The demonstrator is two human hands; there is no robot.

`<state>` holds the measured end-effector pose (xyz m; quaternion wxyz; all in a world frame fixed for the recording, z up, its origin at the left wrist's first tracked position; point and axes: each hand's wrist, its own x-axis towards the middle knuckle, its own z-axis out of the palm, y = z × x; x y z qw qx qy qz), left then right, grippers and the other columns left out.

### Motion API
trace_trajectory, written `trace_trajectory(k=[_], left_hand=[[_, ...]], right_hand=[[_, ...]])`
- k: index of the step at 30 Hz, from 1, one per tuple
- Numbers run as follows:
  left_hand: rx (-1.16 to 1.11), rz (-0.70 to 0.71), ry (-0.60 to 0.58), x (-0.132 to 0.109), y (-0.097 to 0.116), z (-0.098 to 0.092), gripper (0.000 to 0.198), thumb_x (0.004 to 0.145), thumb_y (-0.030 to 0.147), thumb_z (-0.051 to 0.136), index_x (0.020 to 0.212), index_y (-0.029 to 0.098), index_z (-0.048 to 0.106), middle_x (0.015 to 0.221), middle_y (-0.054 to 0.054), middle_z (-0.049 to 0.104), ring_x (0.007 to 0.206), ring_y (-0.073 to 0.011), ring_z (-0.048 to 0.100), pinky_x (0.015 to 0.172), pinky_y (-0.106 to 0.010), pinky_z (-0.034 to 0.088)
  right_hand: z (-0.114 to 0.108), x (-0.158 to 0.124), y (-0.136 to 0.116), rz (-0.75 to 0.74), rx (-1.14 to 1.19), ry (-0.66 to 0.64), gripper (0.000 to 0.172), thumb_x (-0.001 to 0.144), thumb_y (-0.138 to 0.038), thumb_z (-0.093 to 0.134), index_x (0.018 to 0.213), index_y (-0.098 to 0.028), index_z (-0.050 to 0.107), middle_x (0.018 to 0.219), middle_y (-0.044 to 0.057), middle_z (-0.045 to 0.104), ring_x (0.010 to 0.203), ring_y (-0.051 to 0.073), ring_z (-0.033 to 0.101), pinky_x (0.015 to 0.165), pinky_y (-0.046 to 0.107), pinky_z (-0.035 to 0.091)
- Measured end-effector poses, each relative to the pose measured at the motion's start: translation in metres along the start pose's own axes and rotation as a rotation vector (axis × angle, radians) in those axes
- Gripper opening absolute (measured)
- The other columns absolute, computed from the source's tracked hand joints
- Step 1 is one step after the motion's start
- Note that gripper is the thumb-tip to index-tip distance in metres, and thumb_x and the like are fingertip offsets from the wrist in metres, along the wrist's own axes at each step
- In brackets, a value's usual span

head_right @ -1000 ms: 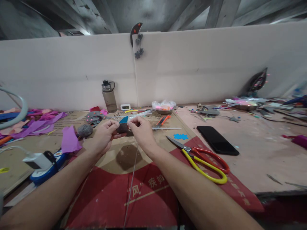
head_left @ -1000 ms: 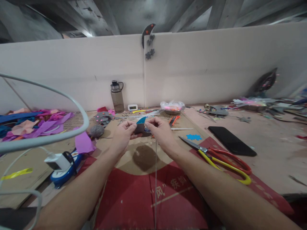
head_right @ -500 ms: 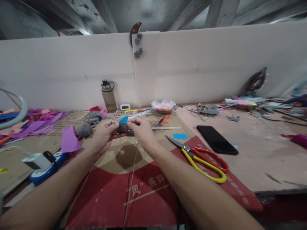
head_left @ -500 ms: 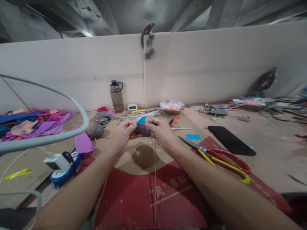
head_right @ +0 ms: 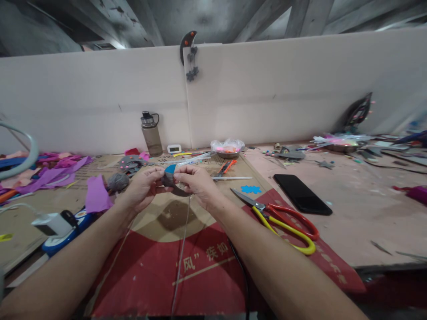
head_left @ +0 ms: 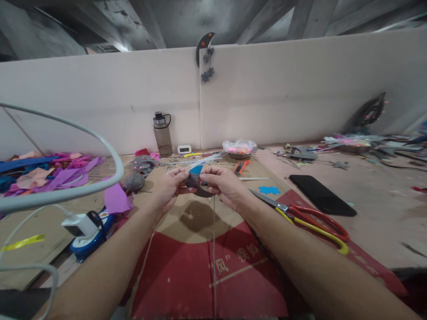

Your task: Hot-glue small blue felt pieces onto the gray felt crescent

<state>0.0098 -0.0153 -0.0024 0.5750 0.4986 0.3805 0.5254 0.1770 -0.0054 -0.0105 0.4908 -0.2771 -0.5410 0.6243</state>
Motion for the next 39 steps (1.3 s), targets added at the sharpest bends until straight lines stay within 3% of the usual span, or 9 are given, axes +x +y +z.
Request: trace_trajectory(k=[8, 16, 24, 31, 35, 39], left_hand=[[-0.001, -0.027, -0.057, 0.002, 0.000, -0.004, 0.019, 0.069, 0.030, 0.071, 0.073, 0.015, 0.060, 0.070, 0.001, 0.058, 0.064, -0.0109, 0.057, 0.059, -0.028, 0.055], [0.012, -0.015, -0.096, 0.004, -0.006, -0.003, 0.028, 0.066, 0.034, 0.076, 0.079, 0.013, 0.063, 0.072, -0.001, 0.057, 0.061, -0.0089, 0.054, 0.051, -0.019, 0.048], [-0.006, 0.024, -0.071, 0.003, -0.010, 0.001, 0.028, 0.064, 0.035, 0.077, 0.072, 0.013, 0.061, 0.066, 0.000, 0.056, 0.058, -0.0080, 0.052, 0.050, -0.019, 0.044], [0.015, 0.109, -0.155, -0.002, -0.005, 0.006, 0.018, 0.073, 0.029, 0.067, 0.084, 0.014, 0.068, 0.086, -0.007, 0.067, 0.072, -0.0139, 0.059, 0.061, -0.024, 0.048], [0.107, 0.144, -0.192, -0.003, -0.004, 0.007, 0.025, 0.069, 0.030, 0.071, 0.090, 0.016, 0.070, 0.094, -0.008, 0.068, 0.081, -0.0175, 0.061, 0.069, -0.027, 0.048], [0.258, 0.197, -0.160, -0.004, -0.005, 0.008, 0.028, 0.066, 0.027, 0.073, 0.093, 0.019, 0.071, 0.092, -0.005, 0.069, 0.078, -0.0147, 0.059, 0.068, -0.024, 0.046]], right_hand=[[0.003, -0.003, -0.003, 0.031, 0.019, -0.033, 0.021, 0.060, -0.027, 0.075, 0.067, -0.017, 0.058, 0.063, -0.005, 0.052, 0.050, 0.004, 0.034, 0.046, 0.021, 0.020], [0.009, -0.006, -0.003, 0.046, -0.007, -0.052, 0.035, 0.056, -0.034, 0.080, 0.070, -0.017, 0.054, 0.065, -0.006, 0.048, 0.053, 0.005, 0.035, 0.049, 0.022, 0.023], [0.011, -0.003, 0.003, 0.064, 0.043, 0.065, 0.053, 0.052, -0.030, 0.083, 0.087, -0.021, 0.046, 0.061, -0.010, 0.049, 0.047, 0.005, 0.037, 0.045, 0.021, 0.024], [0.007, 0.003, 0.010, -0.034, -0.050, 0.133, 0.048, 0.059, -0.031, 0.078, 0.091, -0.020, 0.044, 0.063, -0.008, 0.053, 0.047, 0.005, 0.041, 0.044, 0.020, 0.028], [0.007, 0.002, 0.007, -0.061, -0.112, 0.181, 0.045, 0.062, -0.032, 0.075, 0.092, -0.021, 0.044, 0.063, -0.007, 0.051, 0.052, 0.009, 0.050, 0.049, 0.023, 0.039], [0.006, 0.002, 0.007, -0.093, -0.191, 0.224, 0.042, 0.063, -0.033, 0.073, 0.092, -0.021, 0.045, 0.062, -0.008, 0.048, 0.051, 0.009, 0.046, 0.049, 0.023, 0.038]])
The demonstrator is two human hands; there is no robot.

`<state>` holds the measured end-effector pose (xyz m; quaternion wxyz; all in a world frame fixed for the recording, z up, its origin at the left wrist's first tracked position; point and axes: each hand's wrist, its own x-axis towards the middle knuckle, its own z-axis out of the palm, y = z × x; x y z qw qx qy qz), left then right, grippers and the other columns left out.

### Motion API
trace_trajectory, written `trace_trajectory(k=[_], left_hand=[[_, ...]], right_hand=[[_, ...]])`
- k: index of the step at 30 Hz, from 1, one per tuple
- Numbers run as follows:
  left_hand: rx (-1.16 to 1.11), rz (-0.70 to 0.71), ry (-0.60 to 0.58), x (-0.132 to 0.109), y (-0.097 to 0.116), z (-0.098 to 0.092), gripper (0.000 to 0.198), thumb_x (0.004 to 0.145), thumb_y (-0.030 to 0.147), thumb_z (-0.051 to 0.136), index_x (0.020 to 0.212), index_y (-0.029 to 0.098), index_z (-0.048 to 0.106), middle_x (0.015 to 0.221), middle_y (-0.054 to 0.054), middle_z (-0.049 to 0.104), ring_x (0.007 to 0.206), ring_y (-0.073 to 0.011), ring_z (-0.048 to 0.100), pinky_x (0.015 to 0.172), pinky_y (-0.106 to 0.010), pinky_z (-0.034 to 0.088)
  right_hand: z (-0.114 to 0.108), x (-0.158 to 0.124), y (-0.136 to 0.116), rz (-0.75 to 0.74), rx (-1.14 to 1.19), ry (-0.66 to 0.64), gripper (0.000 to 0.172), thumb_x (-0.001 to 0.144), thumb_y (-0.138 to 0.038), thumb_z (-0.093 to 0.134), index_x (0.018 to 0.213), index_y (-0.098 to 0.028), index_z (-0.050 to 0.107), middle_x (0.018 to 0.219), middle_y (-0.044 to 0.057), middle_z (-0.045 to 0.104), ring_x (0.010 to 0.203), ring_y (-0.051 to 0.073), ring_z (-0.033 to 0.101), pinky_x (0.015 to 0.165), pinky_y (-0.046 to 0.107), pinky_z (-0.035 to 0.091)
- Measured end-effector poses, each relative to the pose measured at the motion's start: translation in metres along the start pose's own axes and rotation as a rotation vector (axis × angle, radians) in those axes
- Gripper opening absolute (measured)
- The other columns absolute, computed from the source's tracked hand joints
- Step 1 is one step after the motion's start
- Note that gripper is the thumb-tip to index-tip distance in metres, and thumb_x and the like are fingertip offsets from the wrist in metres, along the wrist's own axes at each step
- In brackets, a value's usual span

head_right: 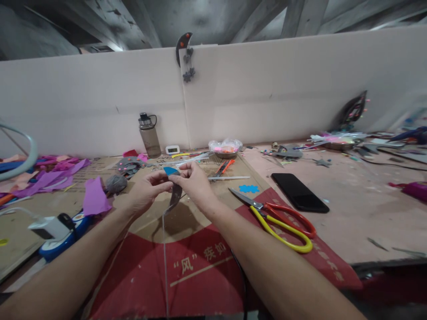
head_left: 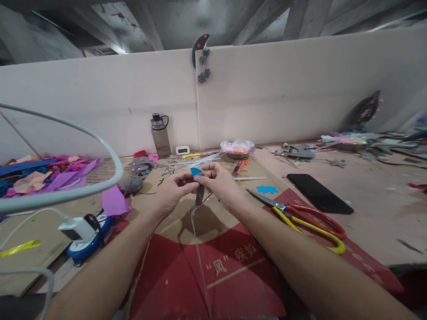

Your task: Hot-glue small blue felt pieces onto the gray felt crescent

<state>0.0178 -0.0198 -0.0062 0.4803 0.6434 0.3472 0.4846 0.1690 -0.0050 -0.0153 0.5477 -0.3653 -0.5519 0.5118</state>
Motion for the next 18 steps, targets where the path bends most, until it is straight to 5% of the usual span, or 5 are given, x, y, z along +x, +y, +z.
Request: trace_trajectory(k=[14, 18], left_hand=[[0.179, -0.052, 0.184, 0.0005, -0.0006, -0.0047, 0.017, 0.071, 0.033, 0.069, 0.079, 0.018, 0.066, 0.067, 0.002, 0.062, 0.037, -0.0040, 0.041, 0.034, -0.018, 0.033], [0.080, -0.093, 0.157, 0.0003, 0.0001, -0.0009, 0.023, 0.068, 0.033, 0.073, 0.081, 0.016, 0.063, 0.074, 0.000, 0.064, 0.058, -0.0097, 0.059, 0.053, -0.022, 0.051]], right_hand=[[0.0004, -0.0005, 0.0046, -0.170, -0.225, -0.013, 0.031, 0.072, -0.027, 0.062, 0.095, -0.022, 0.043, 0.065, -0.007, 0.046, 0.059, 0.010, 0.045, 0.057, 0.025, 0.036], [0.0010, -0.0024, 0.0031, -0.198, -0.268, -0.017, 0.030, 0.073, -0.024, 0.060, 0.097, -0.022, 0.041, 0.066, -0.007, 0.046, 0.060, 0.011, 0.046, 0.058, 0.026, 0.037]])
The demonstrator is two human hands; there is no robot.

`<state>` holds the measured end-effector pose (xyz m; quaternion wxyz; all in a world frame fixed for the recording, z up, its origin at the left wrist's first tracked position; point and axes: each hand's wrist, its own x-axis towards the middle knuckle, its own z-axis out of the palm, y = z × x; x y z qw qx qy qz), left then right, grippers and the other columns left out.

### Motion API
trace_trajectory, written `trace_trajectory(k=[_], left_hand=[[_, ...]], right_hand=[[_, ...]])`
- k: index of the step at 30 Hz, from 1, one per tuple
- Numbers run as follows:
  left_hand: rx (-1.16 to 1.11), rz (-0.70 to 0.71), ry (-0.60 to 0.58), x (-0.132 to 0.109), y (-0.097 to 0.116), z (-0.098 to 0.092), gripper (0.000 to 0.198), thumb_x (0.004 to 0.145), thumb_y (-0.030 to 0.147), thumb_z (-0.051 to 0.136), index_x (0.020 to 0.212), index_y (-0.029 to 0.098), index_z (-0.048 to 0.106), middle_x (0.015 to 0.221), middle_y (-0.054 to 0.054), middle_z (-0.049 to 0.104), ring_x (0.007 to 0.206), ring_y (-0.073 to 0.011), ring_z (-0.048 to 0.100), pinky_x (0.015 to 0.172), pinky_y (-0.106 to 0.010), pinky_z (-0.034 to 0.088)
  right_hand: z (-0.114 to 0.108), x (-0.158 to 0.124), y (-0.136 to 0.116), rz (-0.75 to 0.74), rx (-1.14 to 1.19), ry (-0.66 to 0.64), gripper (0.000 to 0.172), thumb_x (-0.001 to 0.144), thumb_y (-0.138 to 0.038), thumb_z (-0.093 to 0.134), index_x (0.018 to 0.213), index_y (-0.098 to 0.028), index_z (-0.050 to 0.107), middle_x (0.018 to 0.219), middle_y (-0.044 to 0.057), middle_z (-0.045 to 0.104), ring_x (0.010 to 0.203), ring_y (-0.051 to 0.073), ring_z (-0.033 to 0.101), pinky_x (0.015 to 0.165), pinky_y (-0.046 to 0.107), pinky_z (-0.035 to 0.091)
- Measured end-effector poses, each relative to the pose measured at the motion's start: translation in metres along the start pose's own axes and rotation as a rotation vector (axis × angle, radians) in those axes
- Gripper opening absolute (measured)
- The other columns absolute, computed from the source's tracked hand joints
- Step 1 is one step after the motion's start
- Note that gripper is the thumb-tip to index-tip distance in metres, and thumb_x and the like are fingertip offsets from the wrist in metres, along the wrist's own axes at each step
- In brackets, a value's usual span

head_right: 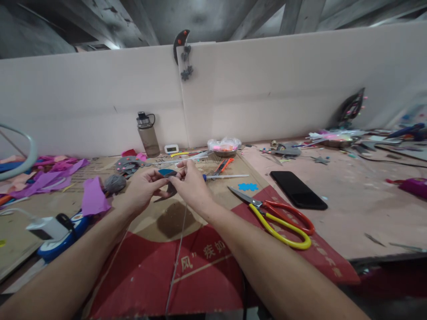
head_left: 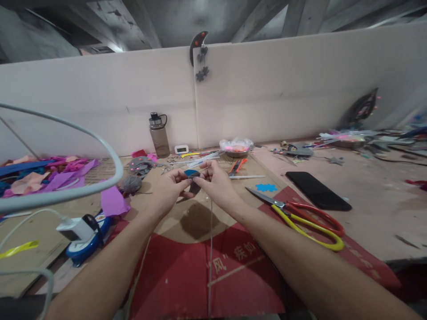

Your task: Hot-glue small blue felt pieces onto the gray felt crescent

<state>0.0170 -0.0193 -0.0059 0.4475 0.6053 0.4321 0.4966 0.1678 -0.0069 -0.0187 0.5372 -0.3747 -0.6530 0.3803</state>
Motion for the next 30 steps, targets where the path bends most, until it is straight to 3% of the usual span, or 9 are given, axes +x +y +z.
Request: trace_trajectory(k=[2, 4, 13, 18, 25, 30], left_hand=[[-0.082, -0.028, -0.027, 0.0005, 0.0002, 0.0014, 0.025, 0.067, 0.033, 0.074, 0.083, 0.016, 0.063, 0.079, -0.002, 0.067, 0.070, -0.0128, 0.063, 0.067, -0.028, 0.055], [-0.109, -0.036, -0.022, 0.0013, 0.0002, 0.0016, 0.025, 0.067, 0.033, 0.074, 0.082, 0.016, 0.064, 0.080, -0.002, 0.068, 0.072, -0.0133, 0.064, 0.072, -0.030, 0.055], [-0.115, -0.029, 0.036, 0.0004, 0.0001, -0.0004, 0.021, 0.068, 0.033, 0.073, 0.077, 0.016, 0.065, 0.079, -0.002, 0.066, 0.069, -0.0130, 0.062, 0.069, -0.030, 0.056], [-0.160, -0.037, 0.032, 0.0008, -0.0005, 0.0008, 0.021, 0.066, 0.032, 0.074, 0.075, 0.016, 0.064, 0.076, -0.001, 0.065, 0.069, -0.0128, 0.062, 0.071, -0.031, 0.056], [-0.172, 0.000, -0.012, 0.0022, -0.0008, -0.0011, 0.022, 0.069, 0.033, 0.071, 0.083, 0.016, 0.066, 0.087, -0.004, 0.067, 0.078, -0.0140, 0.064, 0.077, -0.031, 0.056], [-0.223, 0.006, 0.080, 0.0028, -0.0015, -0.0006, 0.022, 0.067, 0.028, 0.074, 0.080, 0.016, 0.062, 0.082, -0.001, 0.066, 0.074, -0.0122, 0.065, 0.078, -0.032, 0.056]], right_hand=[[-0.0003, 0.0000, 0.0000, 0.003, -0.014, 0.002, 0.030, 0.073, -0.025, 0.060, 0.097, -0.022, 0.041, 0.066, -0.007, 0.047, 0.060, 0.011, 0.047, 0.058, 0.026, 0.037], [-0.0006, 0.0002, 0.0004, 0.011, -0.015, 0.004, 0.030, 0.074, -0.026, 0.060, 0.097, -0.022, 0.041, 0.066, -0.007, 0.047, 0.060, 0.011, 0.047, 0.058, 0.026, 0.038], [-0.0004, -0.0015, -0.0019, -0.015, -0.012, 0.017, 0.028, 0.075, -0.025, 0.058, 0.098, -0.022, 0.041, 0.069, -0.006, 0.049, 0.064, 0.012, 0.049, 0.060, 0.026, 0.039], [-0.0019, -0.0009, -0.0025, -0.019, -0.001, 0.036, 0.028, 0.075, -0.025, 0.059, 0.097, -0.021, 0.042, 0.070, -0.005, 0.049, 0.065, 0.012, 0.050, 0.062, 0.027, 0.041], [-0.0036, -0.0005, -0.0064, 0.016, 0.046, 0.051, 0.028, 0.073, -0.025, 0.060, 0.095, -0.021, 0.043, 0.070, -0.005, 0.049, 0.066, 0.013, 0.051, 0.064, 0.028, 0.042], [-0.0028, -0.0015, -0.0048, -0.007, 0.038, 0.043, 0.028, 0.075, -0.026, 0.059, 0.097, -0.021, 0.042, 0.071, -0.004, 0.052, 0.068, 0.013, 0.052, 0.064, 0.028, 0.042]])
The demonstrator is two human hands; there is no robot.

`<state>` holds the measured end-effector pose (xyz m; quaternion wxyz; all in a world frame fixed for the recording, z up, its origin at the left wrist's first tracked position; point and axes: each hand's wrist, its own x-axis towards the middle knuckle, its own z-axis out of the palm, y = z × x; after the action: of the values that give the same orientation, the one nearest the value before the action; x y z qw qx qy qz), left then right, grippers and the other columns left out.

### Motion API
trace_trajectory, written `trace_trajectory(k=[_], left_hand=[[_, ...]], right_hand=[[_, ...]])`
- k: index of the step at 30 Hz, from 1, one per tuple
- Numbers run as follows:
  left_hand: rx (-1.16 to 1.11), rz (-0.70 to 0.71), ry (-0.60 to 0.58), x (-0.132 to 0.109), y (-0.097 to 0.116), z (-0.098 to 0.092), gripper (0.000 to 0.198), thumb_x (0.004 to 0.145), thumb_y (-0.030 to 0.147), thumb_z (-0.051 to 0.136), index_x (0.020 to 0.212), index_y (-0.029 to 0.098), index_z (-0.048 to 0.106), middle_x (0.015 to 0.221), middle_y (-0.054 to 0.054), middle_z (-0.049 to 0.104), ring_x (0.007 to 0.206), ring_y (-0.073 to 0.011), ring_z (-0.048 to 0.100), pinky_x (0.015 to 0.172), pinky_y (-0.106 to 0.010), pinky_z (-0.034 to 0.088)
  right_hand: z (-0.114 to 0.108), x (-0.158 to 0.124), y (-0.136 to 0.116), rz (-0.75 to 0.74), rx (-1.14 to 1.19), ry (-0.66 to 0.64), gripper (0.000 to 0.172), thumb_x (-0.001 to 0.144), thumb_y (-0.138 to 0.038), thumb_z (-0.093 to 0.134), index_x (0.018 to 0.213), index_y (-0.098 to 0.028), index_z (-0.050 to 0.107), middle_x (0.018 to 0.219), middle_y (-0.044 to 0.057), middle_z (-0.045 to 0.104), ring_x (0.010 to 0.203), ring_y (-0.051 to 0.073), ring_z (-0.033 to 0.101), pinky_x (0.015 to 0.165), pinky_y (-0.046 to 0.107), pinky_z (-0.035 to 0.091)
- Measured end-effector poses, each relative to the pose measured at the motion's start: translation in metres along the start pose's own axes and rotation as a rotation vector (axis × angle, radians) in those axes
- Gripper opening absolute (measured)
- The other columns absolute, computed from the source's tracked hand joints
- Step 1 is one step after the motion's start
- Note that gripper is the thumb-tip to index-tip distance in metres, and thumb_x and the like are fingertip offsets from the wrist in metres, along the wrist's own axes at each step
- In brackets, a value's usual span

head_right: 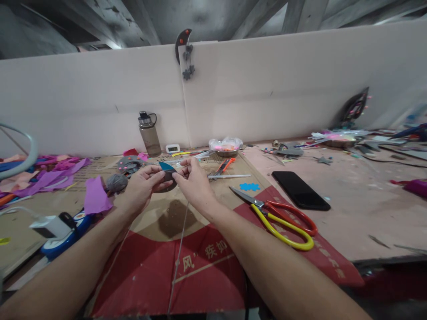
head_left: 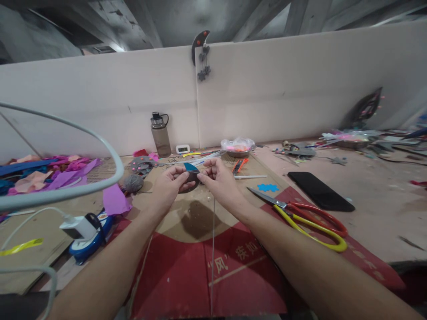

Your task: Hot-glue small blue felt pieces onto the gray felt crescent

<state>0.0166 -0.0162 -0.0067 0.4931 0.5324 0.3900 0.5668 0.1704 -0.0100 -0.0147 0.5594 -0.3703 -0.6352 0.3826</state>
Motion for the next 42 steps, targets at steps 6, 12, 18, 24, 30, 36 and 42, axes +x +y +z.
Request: trace_trajectory(k=[6, 12, 18, 24, 30, 36, 42], left_hand=[[-0.082, 0.058, 0.173, 0.003, 0.006, -0.004, 0.021, 0.064, 0.025, 0.074, 0.072, 0.016, 0.056, 0.063, 0.005, 0.056, 0.059, -0.0070, 0.057, 0.074, -0.030, 0.057], [-0.268, 0.023, 0.202, 0.013, 0.008, -0.018, 0.019, 0.065, 0.016, 0.072, 0.069, 0.015, 0.053, 0.056, 0.008, 0.049, 0.046, -0.0022, 0.046, 0.077, -0.032, 0.058], [-0.422, -0.036, 0.286, 0.020, 0.007, -0.026, 0.010, 0.073, 0.008, 0.062, 0.067, 0.013, 0.056, 0.061, 0.002, 0.058, 0.052, -0.0060, 0.057, 0.069, -0.028, 0.059], [-0.471, -0.027, 0.307, 0.022, 0.010, -0.030, 0.011, 0.075, 0.005, 0.058, 0.067, 0.012, 0.057, 0.064, 0.000, 0.062, 0.059, -0.0091, 0.061, 0.070, -0.029, 0.059], [-0.420, 0.030, 0.246, 0.021, 0.008, -0.031, 0.011, 0.072, 0.009, 0.063, 0.066, 0.013, 0.056, 0.059, 0.002, 0.057, 0.052, -0.0054, 0.056, 0.074, -0.029, 0.058], [-0.318, 0.093, 0.273, 0.019, 0.006, -0.029, 0.017, 0.065, 0.014, 0.071, 0.065, 0.014, 0.054, 0.053, 0.007, 0.049, 0.042, -0.0018, 0.044, 0.075, -0.033, 0.058], [-0.208, 0.141, 0.299, 0.019, 0.000, -0.030, 0.019, 0.064, 0.021, 0.073, 0.066, 0.014, 0.055, 0.053, 0.008, 0.048, 0.046, -0.0025, 0.044, 0.073, -0.032, 0.058]], right_hand=[[0.002, -0.002, 0.005, -0.006, -0.102, -0.031, 0.013, 0.080, -0.032, 0.054, 0.081, -0.021, 0.047, 0.074, -0.001, 0.054, 0.068, 0.014, 0.051, 0.064, 0.028, 0.038], [-0.008, 0.002, 0.003, -0.032, -0.328, 0.020, 0.017, 0.080, -0.027, 0.052, 0.067, -0.021, 0.045, 0.064, -0.002, 0.051, 0.062, 0.014, 0.047, 0.060, 0.028, 0.033], [-0.041, 0.008, -0.006, -0.001, -0.798, 0.013, 0.019, 0.086, -0.030, 0.047, 0.076, -0.018, 0.059, 0.075, 0.006, 0.064, 0.070, 0.018, 0.056, 0.063, 0.028, 0.036], [-0.050, 0.005, 0.021, 0.238, -1.076, -0.262, 0.036, 0.084, -0.044, 0.050, 0.070, -0.015, 0.066, 0.072, 0.015, 0.067, 0.070, 0.026, 0.062, 0.063, 0.032, 0.042], [-0.035, 0.006, 0.057, 0.270, -0.869, -0.122, 0.010, 0.069, -0.026, 0.062, 0.070, -0.017, 0.065, 0.069, 0.012, 0.067, 0.064, 0.023, 0.061, 0.060, 0.031, 0.044], [-0.040, 0.018, 0.043, 0.233, -0.604, 0.016, 0.011, 0.068, -0.024, 0.057, 0.077, -0.018, 0.059, 0.067, 0.004, 0.063, 0.062, 0.018, 0.058, 0.056, 0.028, 0.043], [-0.029, 0.008, 0.011, 0.131, 0.009, 0.107, 0.027, 0.066, -0.023, 0.056, 0.093, -0.020, 0.051, 0.077, 0.001, 0.058, 0.056, 0.012, 0.051, 0.050, 0.025, 0.042]])
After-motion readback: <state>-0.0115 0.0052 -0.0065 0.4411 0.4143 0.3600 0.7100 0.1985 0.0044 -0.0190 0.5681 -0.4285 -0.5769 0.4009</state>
